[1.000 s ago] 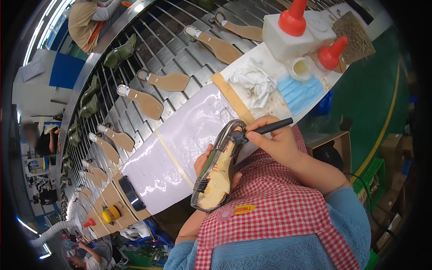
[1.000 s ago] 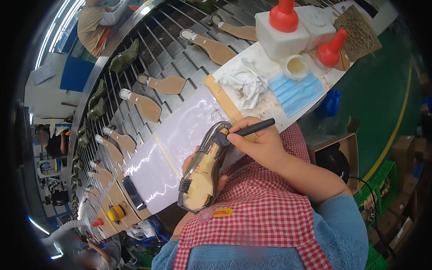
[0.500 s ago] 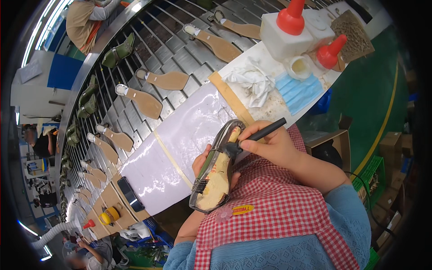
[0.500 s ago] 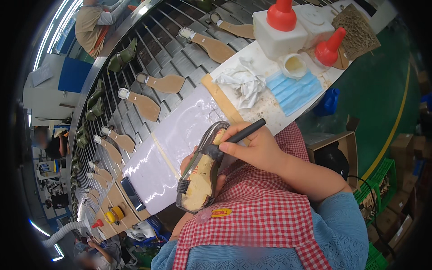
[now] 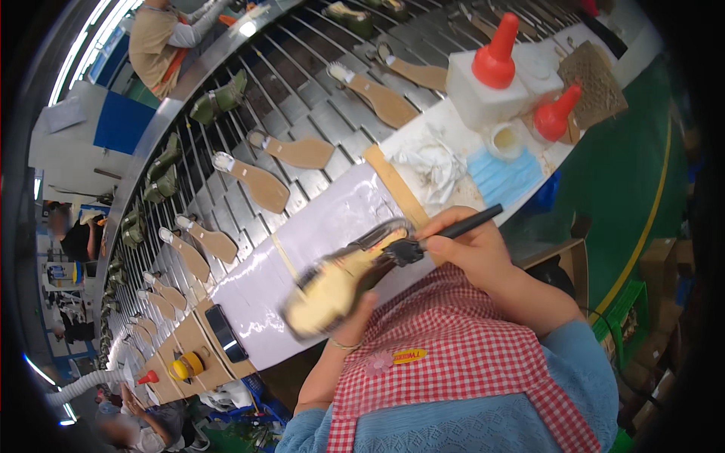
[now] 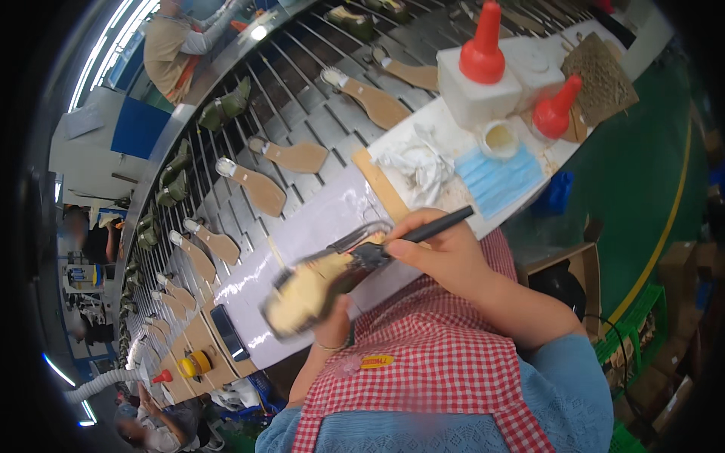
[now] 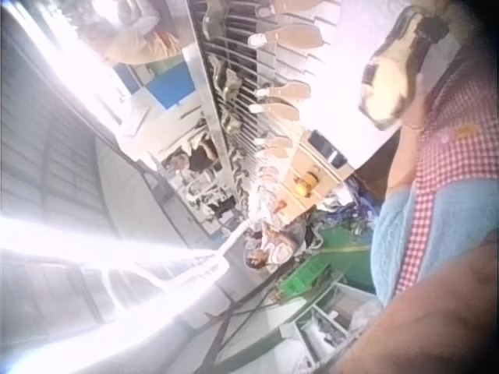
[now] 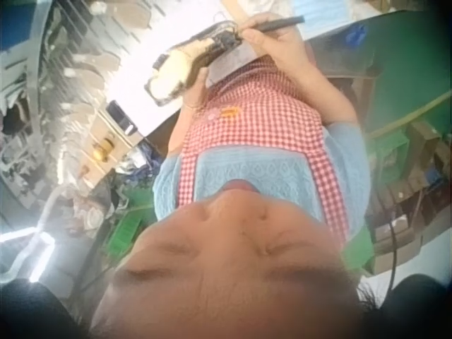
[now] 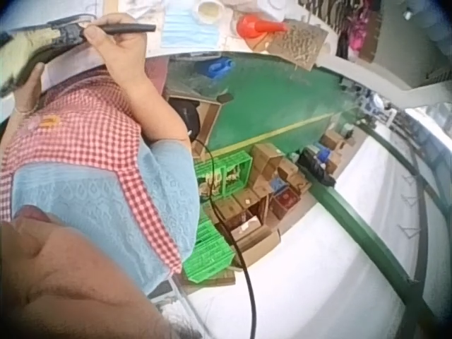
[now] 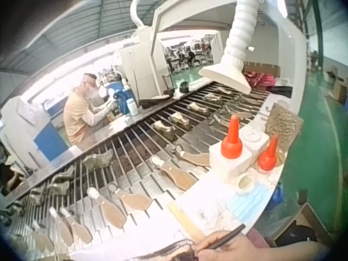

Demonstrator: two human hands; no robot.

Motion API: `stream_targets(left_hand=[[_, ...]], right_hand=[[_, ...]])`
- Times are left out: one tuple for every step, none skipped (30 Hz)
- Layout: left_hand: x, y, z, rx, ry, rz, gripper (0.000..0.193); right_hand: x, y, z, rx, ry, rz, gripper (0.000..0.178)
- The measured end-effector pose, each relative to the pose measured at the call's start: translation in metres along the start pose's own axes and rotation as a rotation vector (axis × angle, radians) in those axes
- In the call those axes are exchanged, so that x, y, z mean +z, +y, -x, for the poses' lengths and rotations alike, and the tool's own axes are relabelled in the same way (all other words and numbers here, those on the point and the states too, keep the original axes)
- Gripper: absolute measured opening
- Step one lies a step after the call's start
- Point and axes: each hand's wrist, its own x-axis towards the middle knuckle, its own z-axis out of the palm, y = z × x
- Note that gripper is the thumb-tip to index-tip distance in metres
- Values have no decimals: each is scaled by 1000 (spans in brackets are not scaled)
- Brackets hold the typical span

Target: Applying glue or adhesive to the bottom of shoe lasts and components using a brush.

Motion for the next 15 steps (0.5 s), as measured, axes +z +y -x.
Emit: stream_targets(left_hand=[[0,10,-22,-128,194,538,56],[-4,21,-42,-250,382,1074,52],[-14,11,-53,-361,355,1203,50],[-28,-2,-65,-474,319,1332,49],[-35,-10,-79,-532,318,1413,46],[-47,-11,-95,-498,323,1411,46],[-58,-11,-112,-462,302,1449,46],[-67,-12,-132,-426,278,1487,45],[-74,-17,-154,-359,267,1488,45],[-83,-10,-178,-267,298,1462,46],[-88,-17,-204,-183,326,1424,46],[-95,-29,-231,-99,357,1383,46],[-102,-38,-260,-116,331,1362,46],[-106,-44,-288,-137,308,1338,47],[-103,-41,-317,-187,263,1345,47]], right_hand=[[-8,1,1,-10,65,-30,14],[-14,1,2,-23,122,-65,16],[-18,-2,4,-78,125,-50,16],[-21,-7,9,-77,123,-59,15],[-25,-12,13,-88,131,-23,15],[-28,-13,16,-96,133,7,14],[-31,-14,18,-123,129,2,14],[-35,-15,18,-151,127,-2,14],[-40,-13,18,-169,124,-22,14],[-40,-20,16,-150,140,-38,15],[-42,-21,12,-154,135,-55,15],[-45,-20,7,-156,127,-72,15],[-48,-24,2,-159,113,-79,16],[-47,-29,-3,-133,135,-95,16],[-52,-31,-9,-131,131,-82,16]])
